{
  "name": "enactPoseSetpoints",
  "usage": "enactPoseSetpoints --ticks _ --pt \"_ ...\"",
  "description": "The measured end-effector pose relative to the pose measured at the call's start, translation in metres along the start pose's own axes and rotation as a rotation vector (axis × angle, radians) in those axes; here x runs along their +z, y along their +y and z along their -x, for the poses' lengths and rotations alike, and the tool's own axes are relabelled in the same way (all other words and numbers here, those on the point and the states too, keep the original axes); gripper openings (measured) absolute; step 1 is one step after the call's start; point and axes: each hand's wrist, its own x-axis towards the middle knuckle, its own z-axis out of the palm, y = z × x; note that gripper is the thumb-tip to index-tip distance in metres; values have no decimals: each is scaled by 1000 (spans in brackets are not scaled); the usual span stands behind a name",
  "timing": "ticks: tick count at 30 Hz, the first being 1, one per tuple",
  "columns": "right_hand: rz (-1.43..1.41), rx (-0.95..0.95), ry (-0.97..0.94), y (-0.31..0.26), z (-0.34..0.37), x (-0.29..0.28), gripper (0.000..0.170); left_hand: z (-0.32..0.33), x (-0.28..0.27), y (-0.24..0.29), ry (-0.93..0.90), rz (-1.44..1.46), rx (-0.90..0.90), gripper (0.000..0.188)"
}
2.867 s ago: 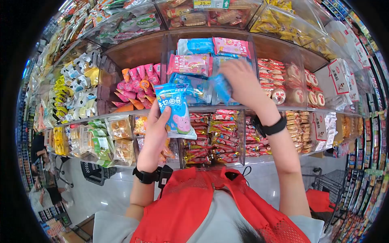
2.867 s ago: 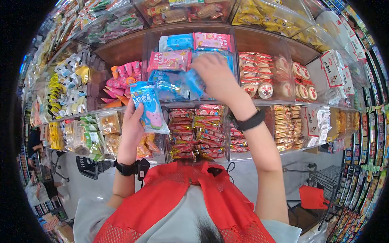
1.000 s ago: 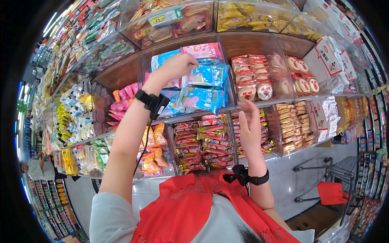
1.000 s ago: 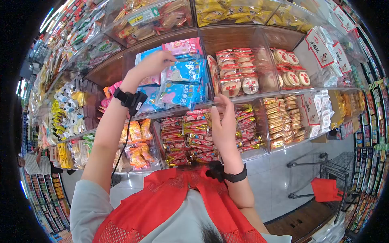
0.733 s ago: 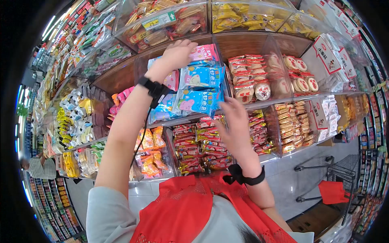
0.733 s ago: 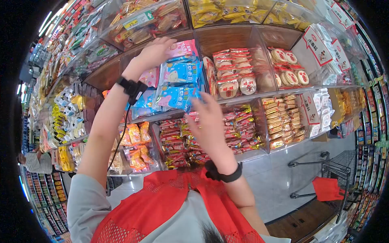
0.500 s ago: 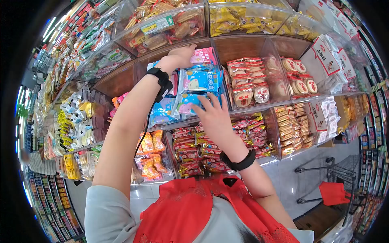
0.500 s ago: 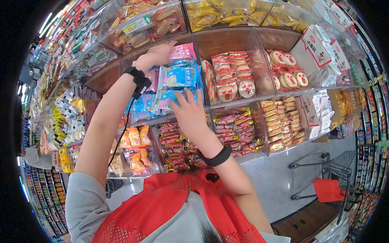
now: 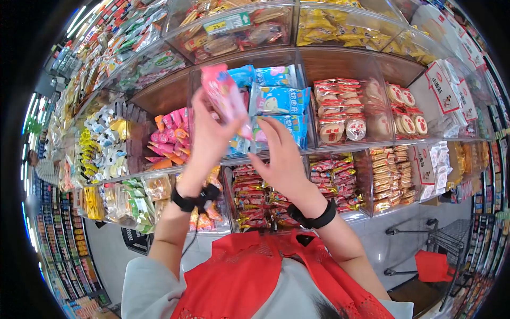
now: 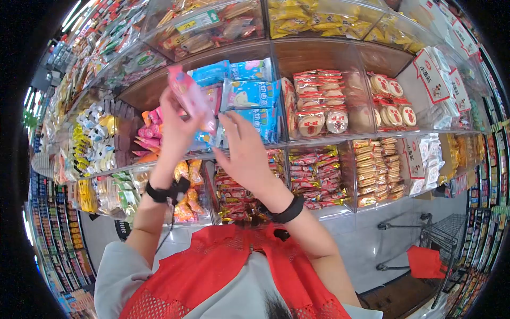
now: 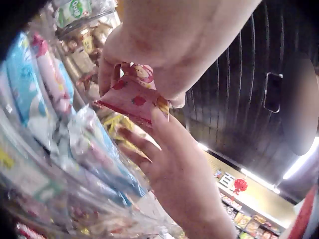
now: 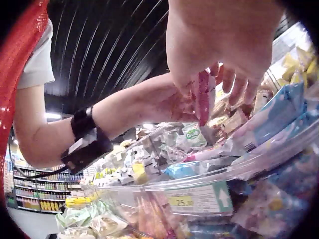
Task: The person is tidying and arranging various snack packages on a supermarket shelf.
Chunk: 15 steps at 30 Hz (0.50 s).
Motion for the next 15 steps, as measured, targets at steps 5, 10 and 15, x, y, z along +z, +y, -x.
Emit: enactPoseSetpoints --ticks 5,10,15 --pt "-271 324 72 16 12 4 42 24 -6 -4 -214 156 -106 69" --pt "-396 479 194 21 28 -36 40 -59 -40 -51 -229 -626 385 58" --pt "-384 580 287 19 53 -65 45 -96 -53 -74 -632 -889 455 47"
